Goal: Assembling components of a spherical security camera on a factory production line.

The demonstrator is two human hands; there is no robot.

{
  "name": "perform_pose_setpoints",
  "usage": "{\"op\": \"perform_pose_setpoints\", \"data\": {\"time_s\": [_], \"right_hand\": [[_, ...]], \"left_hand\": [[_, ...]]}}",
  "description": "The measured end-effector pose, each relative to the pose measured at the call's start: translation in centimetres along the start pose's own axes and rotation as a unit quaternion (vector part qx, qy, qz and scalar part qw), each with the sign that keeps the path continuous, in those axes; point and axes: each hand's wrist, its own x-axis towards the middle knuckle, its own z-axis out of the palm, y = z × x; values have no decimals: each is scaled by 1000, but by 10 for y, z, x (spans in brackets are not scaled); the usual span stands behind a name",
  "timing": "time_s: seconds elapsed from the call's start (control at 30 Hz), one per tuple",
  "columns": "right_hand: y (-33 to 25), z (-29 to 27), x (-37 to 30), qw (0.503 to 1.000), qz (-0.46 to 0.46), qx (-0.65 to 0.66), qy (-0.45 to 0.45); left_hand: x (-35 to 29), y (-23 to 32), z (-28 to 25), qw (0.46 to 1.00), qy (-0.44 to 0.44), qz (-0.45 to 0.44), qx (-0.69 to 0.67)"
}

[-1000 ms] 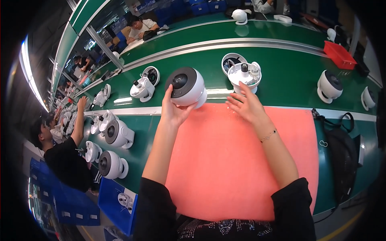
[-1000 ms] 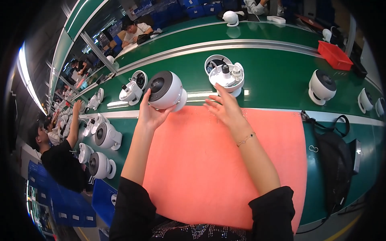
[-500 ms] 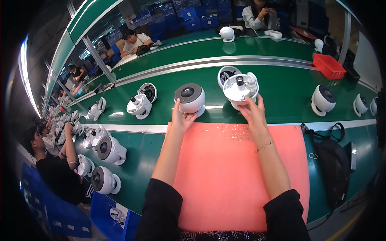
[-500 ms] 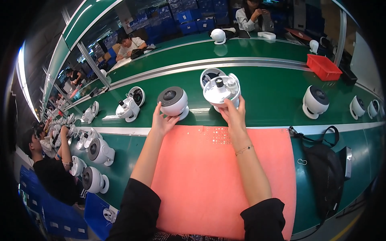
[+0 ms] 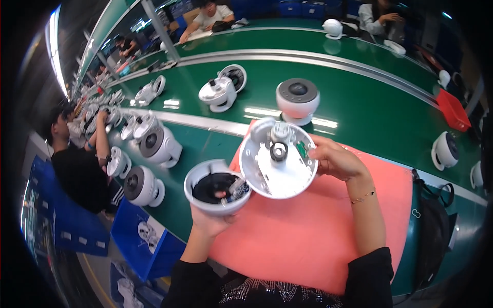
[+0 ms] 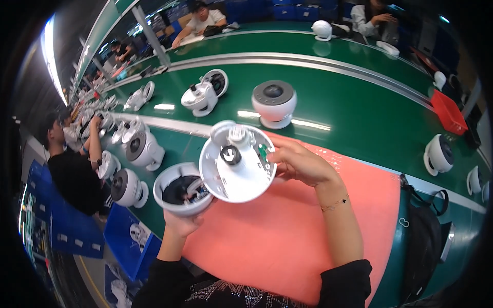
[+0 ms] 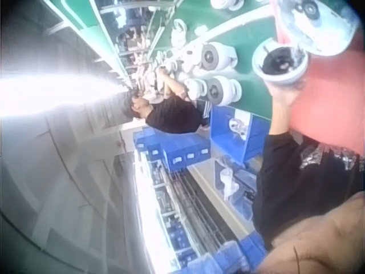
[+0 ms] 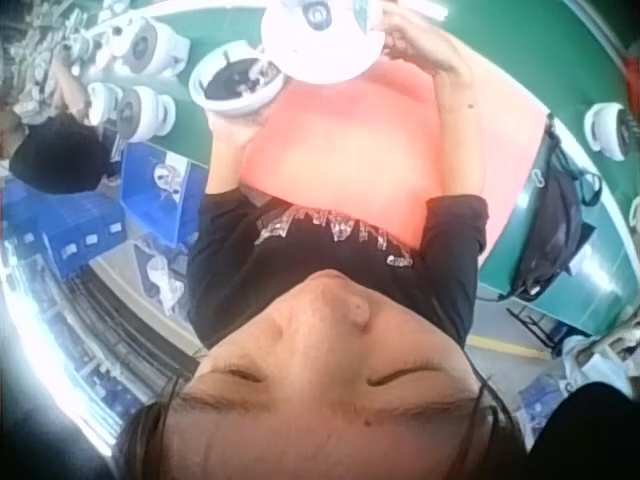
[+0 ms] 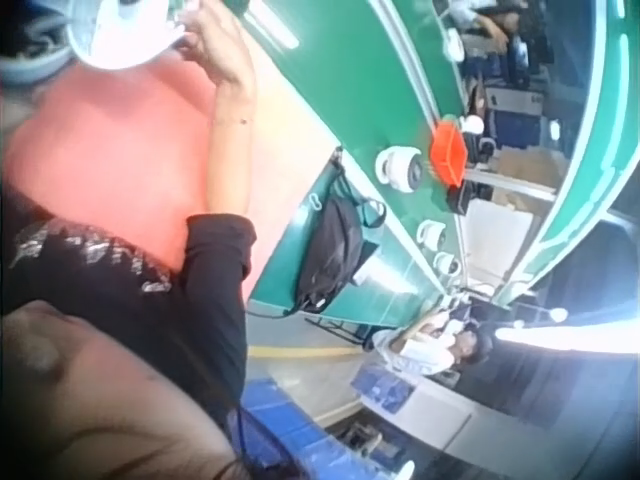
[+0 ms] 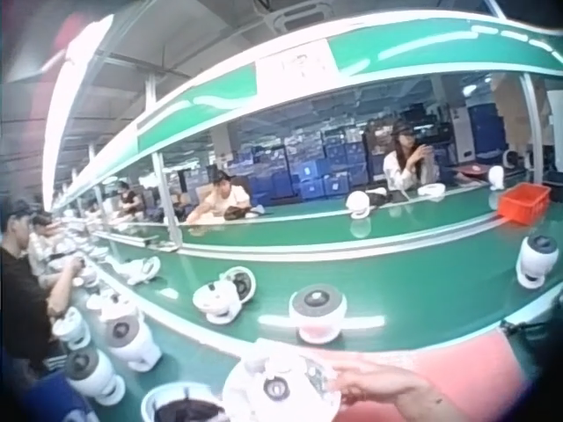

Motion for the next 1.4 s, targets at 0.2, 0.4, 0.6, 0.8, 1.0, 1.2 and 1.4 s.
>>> {"op": "perform_pose_setpoints", "data": {"time_s": [0.2,0.4,0.6,0.8,1.0,1.2,1.4], "right_hand": [[43,14,26,977,109,-145,-116],[27,61,12,885,-85,-458,10],[43,188,-21,775,-402,-484,-64],[38,179,-49,778,-362,-513,-13],[-5,88,-32,869,-194,-453,42],[2,47,-7,955,-28,-295,-1],[21,40,9,974,70,-214,-20]], "left_hand": [[-54,9,0,980,99,85,150],[-86,4,10,958,117,144,219],[-91,-12,30,943,178,159,231],[-82,-52,31,917,131,229,299],[-46,-20,16,741,154,91,648],[-29,-44,5,869,123,93,469],[-40,-36,1,873,116,27,473]]}}
